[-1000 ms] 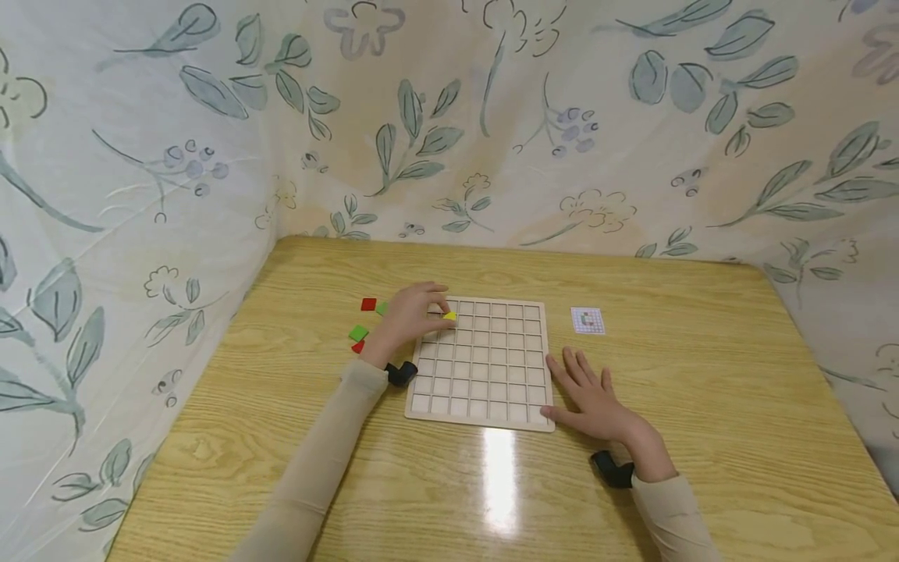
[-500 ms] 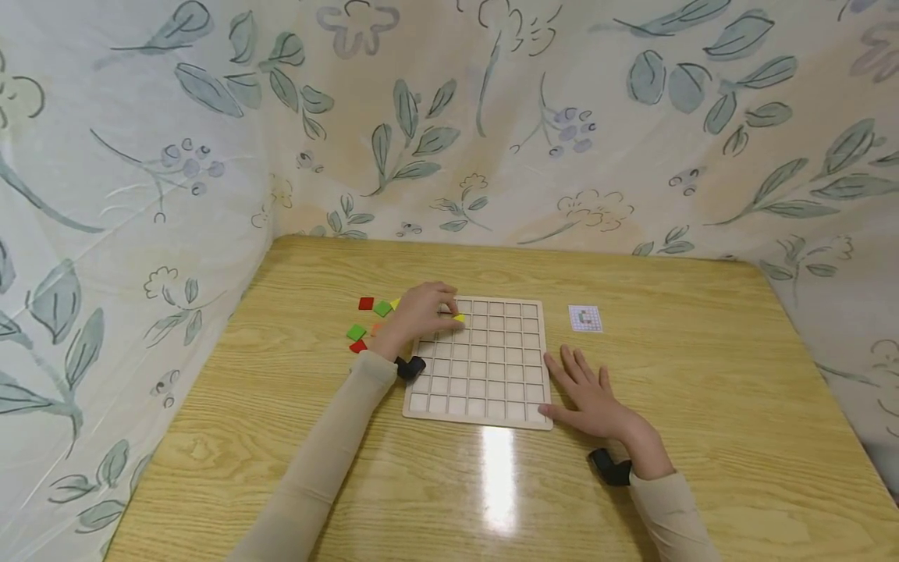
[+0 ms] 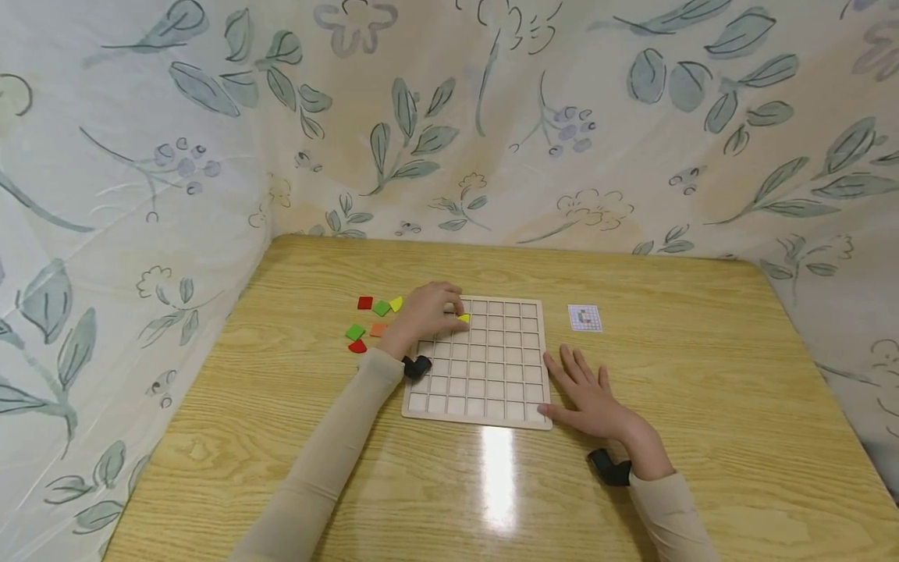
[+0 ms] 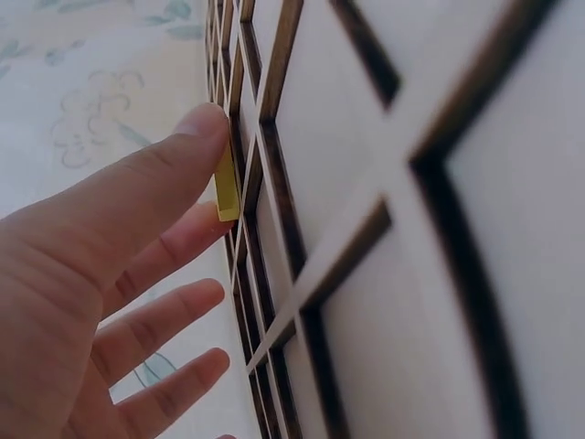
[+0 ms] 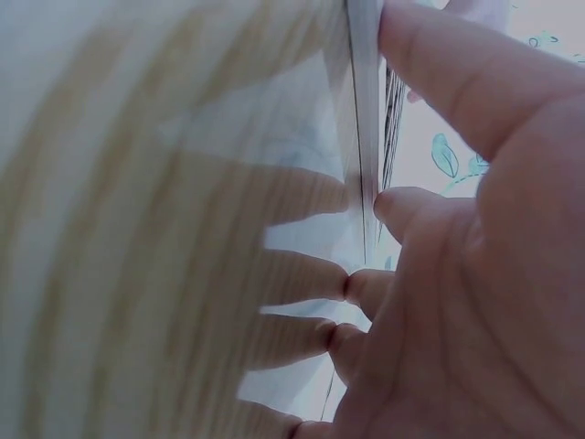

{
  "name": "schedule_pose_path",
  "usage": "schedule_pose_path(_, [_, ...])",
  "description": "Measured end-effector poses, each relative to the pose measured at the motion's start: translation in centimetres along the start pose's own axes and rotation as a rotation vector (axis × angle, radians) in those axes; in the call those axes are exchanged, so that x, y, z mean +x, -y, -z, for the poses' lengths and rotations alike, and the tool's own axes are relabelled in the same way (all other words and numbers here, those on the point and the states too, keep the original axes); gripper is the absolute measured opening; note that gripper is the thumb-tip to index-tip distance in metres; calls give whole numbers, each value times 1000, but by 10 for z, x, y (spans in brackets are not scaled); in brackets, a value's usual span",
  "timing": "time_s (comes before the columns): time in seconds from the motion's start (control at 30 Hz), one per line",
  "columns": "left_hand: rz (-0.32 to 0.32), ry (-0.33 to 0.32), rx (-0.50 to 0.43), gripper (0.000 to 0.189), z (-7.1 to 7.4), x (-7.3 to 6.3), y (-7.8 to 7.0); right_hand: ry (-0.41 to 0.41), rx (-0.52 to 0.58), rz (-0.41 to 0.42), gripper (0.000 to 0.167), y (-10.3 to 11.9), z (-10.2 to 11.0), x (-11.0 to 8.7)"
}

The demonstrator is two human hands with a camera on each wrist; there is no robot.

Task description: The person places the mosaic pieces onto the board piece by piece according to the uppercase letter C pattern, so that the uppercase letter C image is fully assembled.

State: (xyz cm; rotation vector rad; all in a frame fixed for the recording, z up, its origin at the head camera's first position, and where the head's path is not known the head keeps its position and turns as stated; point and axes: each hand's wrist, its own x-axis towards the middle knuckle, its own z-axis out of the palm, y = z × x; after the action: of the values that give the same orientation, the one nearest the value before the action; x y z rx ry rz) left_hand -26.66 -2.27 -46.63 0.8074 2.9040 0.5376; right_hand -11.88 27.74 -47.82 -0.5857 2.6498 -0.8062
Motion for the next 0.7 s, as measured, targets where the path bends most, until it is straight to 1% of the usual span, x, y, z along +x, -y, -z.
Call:
schedule_pose_path(0.2, [-1,-3,3,27,1,-1,-1,2,2,-2,80,3,0,-1])
schedule_pose_path(0.47, [-25,-34,22,30,-3,2,1,-5,-2,-3,81,2,-3,-2])
schedule_pose_path(0.7, [-34,-49,0,30,-5,1,4,-12,-4,4,80,1,-6,-1])
